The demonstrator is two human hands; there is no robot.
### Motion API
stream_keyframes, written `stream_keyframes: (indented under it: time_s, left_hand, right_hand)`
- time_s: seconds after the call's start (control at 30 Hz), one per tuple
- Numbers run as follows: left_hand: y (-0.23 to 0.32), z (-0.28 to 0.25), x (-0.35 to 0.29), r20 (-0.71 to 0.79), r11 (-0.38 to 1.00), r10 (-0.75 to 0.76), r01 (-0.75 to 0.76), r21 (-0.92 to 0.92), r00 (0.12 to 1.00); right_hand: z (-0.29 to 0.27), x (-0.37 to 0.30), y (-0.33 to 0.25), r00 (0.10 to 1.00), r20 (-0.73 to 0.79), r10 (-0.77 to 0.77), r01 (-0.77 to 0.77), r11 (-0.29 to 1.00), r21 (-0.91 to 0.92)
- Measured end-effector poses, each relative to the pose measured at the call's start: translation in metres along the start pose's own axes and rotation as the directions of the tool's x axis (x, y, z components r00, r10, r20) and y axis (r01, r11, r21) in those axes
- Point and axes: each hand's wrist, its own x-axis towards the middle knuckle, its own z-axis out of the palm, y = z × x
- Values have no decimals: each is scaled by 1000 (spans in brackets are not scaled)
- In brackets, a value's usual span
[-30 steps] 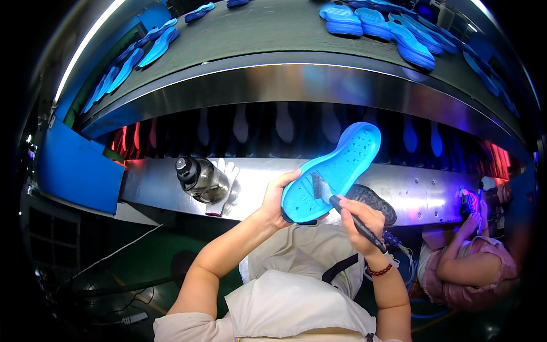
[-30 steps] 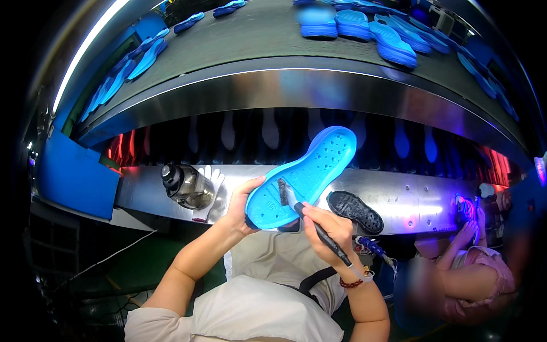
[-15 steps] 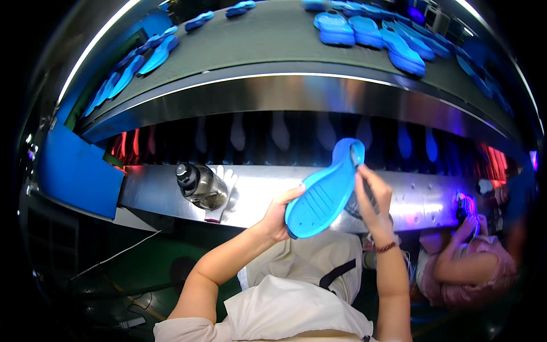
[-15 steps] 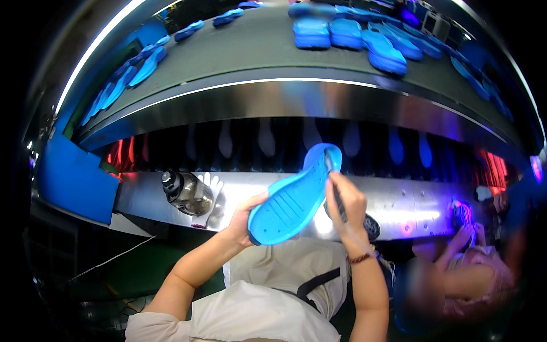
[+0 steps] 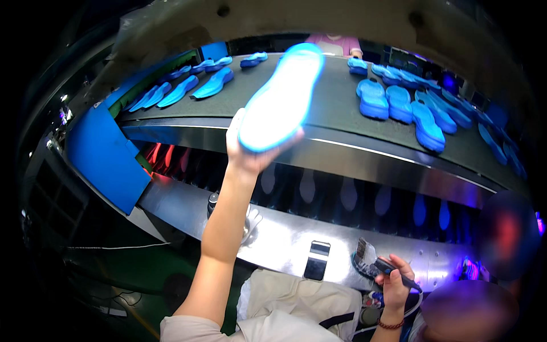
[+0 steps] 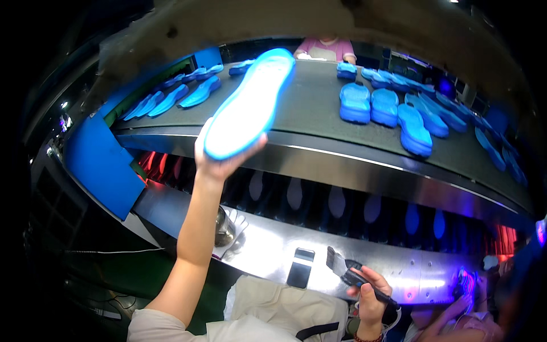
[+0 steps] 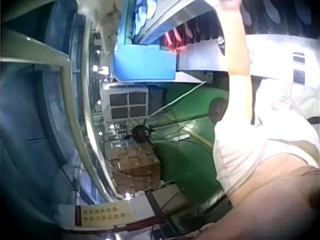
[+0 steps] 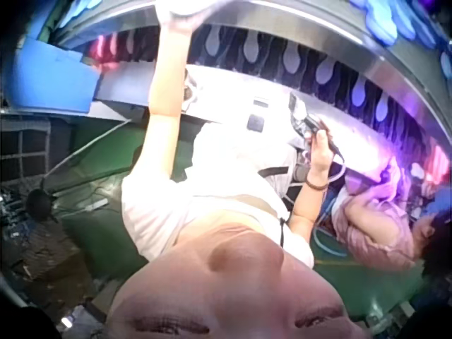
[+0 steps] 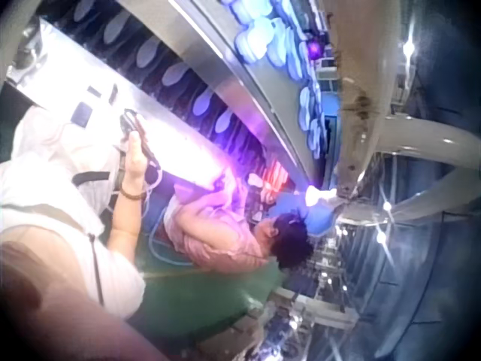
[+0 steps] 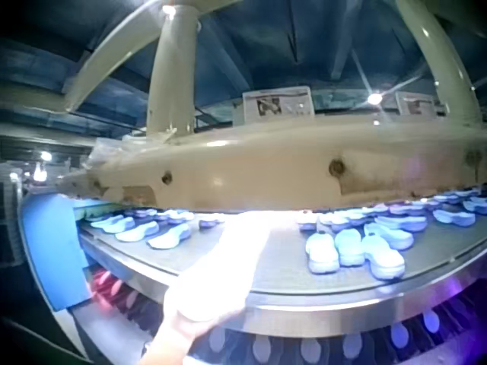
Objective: The person takes blue shoe soles from a conveyor belt and applies adhesive to the inner surface using a brush before returning them to the belt.
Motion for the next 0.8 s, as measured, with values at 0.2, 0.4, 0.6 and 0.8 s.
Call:
stream_keyframes:
  time_s: [0.2, 0.4, 0.6, 0.8]
  left_hand:
    - [-58, -3, 101, -472, 985, 151, -172, -3, 869]
    - [-142, 6, 158, 163, -342, 132, -109, 933, 978]
    - [-141, 6, 140, 460, -812, 26, -250, 527, 887]
    - [-113, 20, 53, 235, -5, 762, -358, 934, 603]
  right_hand:
    - [-32, -9, 16, 952, -302, -55, 77, 995, 59]
    - [23, 0, -2, 827, -305, -472, 266, 807, -527]
    - [31, 11, -32, 556, 531, -640, 557, -188, -809]
    - [24, 9, -41, 600, 488, -634, 521, -153, -840]
